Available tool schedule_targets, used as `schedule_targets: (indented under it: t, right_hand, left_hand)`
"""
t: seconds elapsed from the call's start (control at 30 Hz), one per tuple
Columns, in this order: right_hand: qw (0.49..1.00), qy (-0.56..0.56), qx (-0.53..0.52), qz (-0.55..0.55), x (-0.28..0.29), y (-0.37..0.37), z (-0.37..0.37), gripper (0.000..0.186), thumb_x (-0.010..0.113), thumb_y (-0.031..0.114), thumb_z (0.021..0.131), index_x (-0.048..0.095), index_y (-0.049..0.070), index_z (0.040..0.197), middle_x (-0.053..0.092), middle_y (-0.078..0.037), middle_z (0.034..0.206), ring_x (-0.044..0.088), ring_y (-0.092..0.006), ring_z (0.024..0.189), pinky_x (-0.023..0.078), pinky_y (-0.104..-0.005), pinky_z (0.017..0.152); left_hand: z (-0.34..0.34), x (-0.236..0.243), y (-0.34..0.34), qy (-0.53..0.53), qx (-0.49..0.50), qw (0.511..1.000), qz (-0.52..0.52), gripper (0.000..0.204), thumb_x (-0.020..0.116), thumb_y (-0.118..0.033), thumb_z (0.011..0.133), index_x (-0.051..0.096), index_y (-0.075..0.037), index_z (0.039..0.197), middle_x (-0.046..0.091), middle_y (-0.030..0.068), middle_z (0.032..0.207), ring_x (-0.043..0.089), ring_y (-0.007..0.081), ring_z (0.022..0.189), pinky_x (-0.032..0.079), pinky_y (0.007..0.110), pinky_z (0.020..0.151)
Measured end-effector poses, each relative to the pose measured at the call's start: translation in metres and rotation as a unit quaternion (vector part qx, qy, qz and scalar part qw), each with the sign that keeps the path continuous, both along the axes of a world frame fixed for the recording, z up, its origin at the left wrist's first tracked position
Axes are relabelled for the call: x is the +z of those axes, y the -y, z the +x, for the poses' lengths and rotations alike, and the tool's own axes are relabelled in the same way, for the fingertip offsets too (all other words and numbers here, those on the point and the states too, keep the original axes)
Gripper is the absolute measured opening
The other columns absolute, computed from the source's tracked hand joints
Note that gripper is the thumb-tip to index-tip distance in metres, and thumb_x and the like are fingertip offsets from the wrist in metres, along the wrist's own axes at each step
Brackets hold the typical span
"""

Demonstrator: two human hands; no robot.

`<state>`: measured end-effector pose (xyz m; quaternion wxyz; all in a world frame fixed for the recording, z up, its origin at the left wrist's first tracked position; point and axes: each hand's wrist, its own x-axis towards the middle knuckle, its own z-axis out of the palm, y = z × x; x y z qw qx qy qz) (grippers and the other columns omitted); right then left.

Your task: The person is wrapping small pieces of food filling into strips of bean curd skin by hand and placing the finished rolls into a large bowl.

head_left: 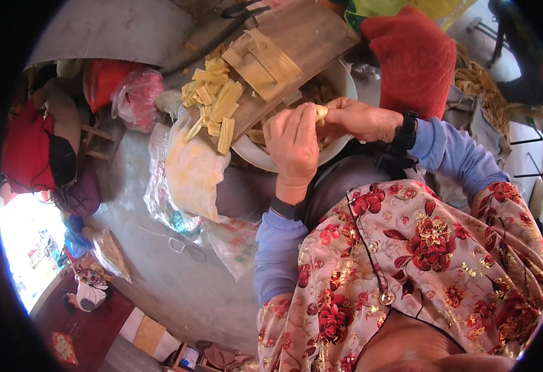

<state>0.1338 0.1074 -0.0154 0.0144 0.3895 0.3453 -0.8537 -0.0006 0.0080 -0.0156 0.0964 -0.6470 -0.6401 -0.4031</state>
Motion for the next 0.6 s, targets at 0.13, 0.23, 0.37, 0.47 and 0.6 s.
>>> schedule_targets:
  t: [0.13,0.23,0.37,0.47,0.6]
  right_hand:
    - [0.940,-0.045,0.171,0.293,-0.032,-0.022,0.007,0.038,0.051,0.034,0.096,0.066,0.000,0.097,0.068,-0.005,0.090,0.062,-0.0115,0.078,0.050,-0.0236,0.072]
    - [0.990,-0.087,0.080,0.083,-0.002,-0.021,-0.001,0.035,0.052,0.033,0.095,0.065,0.002,0.102,0.067,-0.004,0.096,0.061,-0.0135,0.088,0.050,-0.0276,0.078]
    - [0.972,-0.179,-0.014,-0.152,0.000,-0.009,-0.001,0.034,0.051,0.029,0.095,0.056,0.004,0.117,0.060,-0.006,0.112,0.058,-0.0202,0.100,0.047,-0.0373,0.087]
    - [0.959,-0.228,-0.045,-0.164,0.002,-0.002,-0.002,0.029,0.054,0.025,0.093,0.059,0.004,0.113,0.061,-0.006,0.111,0.058,-0.0179,0.100,0.047,-0.0358,0.085]
    - [0.971,-0.184,-0.071,-0.138,-0.004,-0.002,-0.004,0.020,0.059,0.016,0.090,0.064,0.001,0.102,0.059,-0.001,0.106,0.057,-0.0129,0.087,0.047,-0.0298,0.078]
  left_hand:
    - [-0.008,0.010,-0.003,-0.037,-0.023,0.999,-0.030,0.020,0.065,-0.007,0.078,0.064,-0.007,0.097,0.064,0.0043,0.094,0.056,0.0247,0.090,0.043,0.038,0.079]
    - [-0.013,0.025,-0.010,-0.005,-0.035,0.999,-0.036,0.021,0.063,-0.005,0.079,0.062,-0.004,0.100,0.059,0.0097,0.101,0.054,0.0285,0.095,0.043,0.039,0.081]
    - [-0.003,0.010,-0.002,0.182,-0.052,0.979,-0.080,0.021,0.061,-0.003,0.080,0.061,-0.002,0.101,0.056,0.0113,0.106,0.052,0.0273,0.098,0.043,0.037,0.084]
    - [0.004,0.001,0.006,0.358,-0.078,0.925,-0.097,0.022,0.061,-0.003,0.083,0.058,0.000,0.104,0.055,0.0118,0.108,0.052,0.0253,0.099,0.042,0.035,0.088]
    - [0.008,0.018,-0.003,0.373,-0.085,0.917,-0.114,0.025,0.061,-0.006,0.082,0.051,0.002,0.103,0.054,0.0146,0.104,0.052,0.0307,0.097,0.043,0.038,0.084]
